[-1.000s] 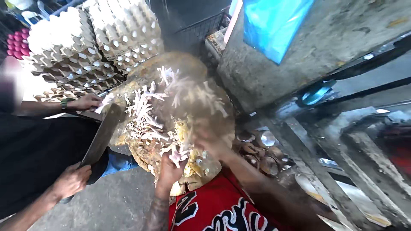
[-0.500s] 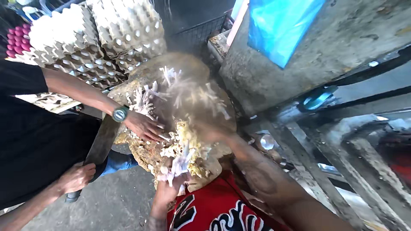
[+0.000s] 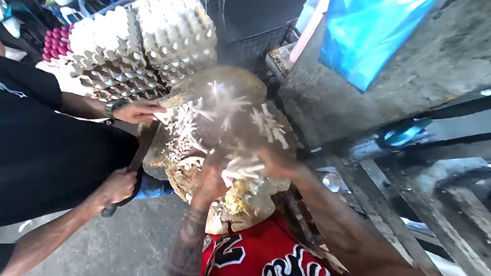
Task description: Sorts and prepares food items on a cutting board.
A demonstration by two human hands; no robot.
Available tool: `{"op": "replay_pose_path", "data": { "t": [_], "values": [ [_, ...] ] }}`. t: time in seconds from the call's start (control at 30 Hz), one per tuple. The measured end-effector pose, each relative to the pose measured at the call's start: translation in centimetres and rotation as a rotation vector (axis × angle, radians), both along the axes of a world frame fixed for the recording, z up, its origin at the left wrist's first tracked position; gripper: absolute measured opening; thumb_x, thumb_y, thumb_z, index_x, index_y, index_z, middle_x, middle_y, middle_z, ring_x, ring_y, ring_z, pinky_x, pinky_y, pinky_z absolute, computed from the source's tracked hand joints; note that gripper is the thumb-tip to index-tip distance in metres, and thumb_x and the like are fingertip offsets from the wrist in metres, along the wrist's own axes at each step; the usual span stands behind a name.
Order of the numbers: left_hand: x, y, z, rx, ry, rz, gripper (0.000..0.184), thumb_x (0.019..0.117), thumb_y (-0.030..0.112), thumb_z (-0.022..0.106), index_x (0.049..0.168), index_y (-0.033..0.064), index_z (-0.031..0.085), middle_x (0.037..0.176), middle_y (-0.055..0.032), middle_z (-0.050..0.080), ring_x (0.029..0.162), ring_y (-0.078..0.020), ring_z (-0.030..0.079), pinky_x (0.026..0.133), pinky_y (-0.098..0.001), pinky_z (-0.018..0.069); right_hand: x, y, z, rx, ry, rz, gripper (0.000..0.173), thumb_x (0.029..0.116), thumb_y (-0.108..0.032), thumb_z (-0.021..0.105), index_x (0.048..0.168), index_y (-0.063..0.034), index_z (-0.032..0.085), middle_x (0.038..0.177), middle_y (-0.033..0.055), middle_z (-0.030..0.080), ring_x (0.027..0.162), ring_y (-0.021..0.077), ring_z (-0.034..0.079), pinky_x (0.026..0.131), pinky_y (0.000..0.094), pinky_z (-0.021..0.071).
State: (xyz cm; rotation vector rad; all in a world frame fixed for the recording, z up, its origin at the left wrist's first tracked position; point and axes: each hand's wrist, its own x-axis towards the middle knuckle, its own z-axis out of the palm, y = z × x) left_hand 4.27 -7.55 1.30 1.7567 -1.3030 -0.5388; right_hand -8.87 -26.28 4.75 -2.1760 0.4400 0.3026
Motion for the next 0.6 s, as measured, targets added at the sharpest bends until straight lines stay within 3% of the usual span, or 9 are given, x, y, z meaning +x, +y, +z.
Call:
{"op": "replay_pose_path", "data": {
  "t": [0.07,0.13,0.2,0.27,0.33,0.43,0.5,0.6],
  "values": [
    [0.2,0.3,0.1,0.083,-0.06,-0.156,0.02,0.0789,0.01,0.077,0.093,-0.0039,0.074,0.091,-0.019,0.074,0.088,-0.0317,0.073,0.082,-0.05,0.058,-1.6,1.1,-0.9,0.129,-0.129,0.12,0.028,0.0892,-0.011,0.073,0.111,0.0061,0.071,0.106,0.0245,0.072,0.101,0.0363,0.069,0.094,0.0542,0.0524],
    [0.2,1.3,0.5,0.128,-0.033,-0.26,0.017,0.0795,0.011,0.077,0.087,-0.004,0.072,0.078,-0.0162,0.072,0.073,-0.0268,0.072,0.071,-0.0456,0.0576,-2.4,1.9,-2.2,0.225,-0.159,0.172,0.027,0.0879,-0.003,0.072,0.112,0.0081,0.07,0.106,0.025,0.071,0.101,0.0359,0.068,0.094,0.0526,0.0526],
    [-0.2,2.3,0.6,0.138,-0.036,-0.351,0.016,0.079,0.01,0.076,0.086,-0.0038,0.071,0.076,-0.0159,0.071,0.07,-0.027,0.072,0.068,-0.0461,0.0577,-3.4,2.6,-3.2,0.276,-0.206,0.205,0.024,0.0883,-0.004,0.072,0.109,0.009,0.071,0.104,0.0253,0.072,0.101,0.0366,0.069,0.095,0.053,0.0519],
    [-0.2,2.9,1.0,0.107,-0.006,-0.403,0.017,0.0796,0.012,0.073,0.086,-0.003,0.071,0.074,-0.0139,0.071,0.068,-0.0232,0.071,0.065,-0.042,0.0575,-4.2,2.7,-3.5,0.317,-0.282,0.185,0.018,0.0875,-0.003,0.07,0.102,0.0074,0.074,0.095,0.0213,0.073,0.093,0.0303,0.069,0.088,0.0478,0.0531],
    [0.1,3.3,1.7,0.069,0.07,-0.414,0.019,0.0832,0.015,0.072,0.088,-0.0029,0.071,0.075,-0.012,0.071,0.069,-0.0158,0.07,0.066,-0.0334,0.057,-4.7,2.6,-3.0,0.412,-0.318,0.11,0.016,0.089,-0.003,0.066,0.099,0.007,0.073,0.09,0.0155,0.071,0.083,0.0167,0.065,0.08,0.0343,0.0532],
    [0.2,3.7,2.7,0.054,0.187,-0.375,0.022,0.0846,0.017,0.074,0.092,-0.0035,0.071,0.079,-0.0089,0.072,0.076,-0.0054,0.069,0.072,-0.0234,0.0564,-4.8,2.5,-2.5,0.579,-0.35,-0.067,0.011,0.0914,-0.006,0.065,0.093,0.003,0.071,0.082,-0.0026,0.066,0.074,-0.0067,0.057,0.071,0.0131,0.0489],
    [0.3,4.5,2.8,0.057,0.289,-0.298,0.02,0.082,0.014,0.076,0.095,-0.0016,0.072,0.083,-0.0029,0.074,0.08,0.0026,0.068,0.076,-0.0173,0.0557,-4.9,2.2,-2.8,0.605,-0.392,-0.199,0.008,0.0921,-0.007,0.065,0.09,-0.0009,0.069,0.078,-0.0103,0.064,0.071,-0.0107,0.056,0.069,0.011,0.0494],
    [1.8,7.7,2.3,0.068,0.523,-0.054,0.024,0.0839,0.022,0.08,0.106,0.0168,0.074,0.096,0.0129,0.075,0.087,0.0046,0.069,0.08,-0.0193,0.0594,-6.4,-0.9,-3.8,0.366,-0.347,-0.441,0.008,0.0921,-0.005,0.064,0.094,-0.0015,0.07,0.08,-0.0056,0.066,0.072,-0.0034,0.06,0.07,0.0177,0.0534]
  ]
}}
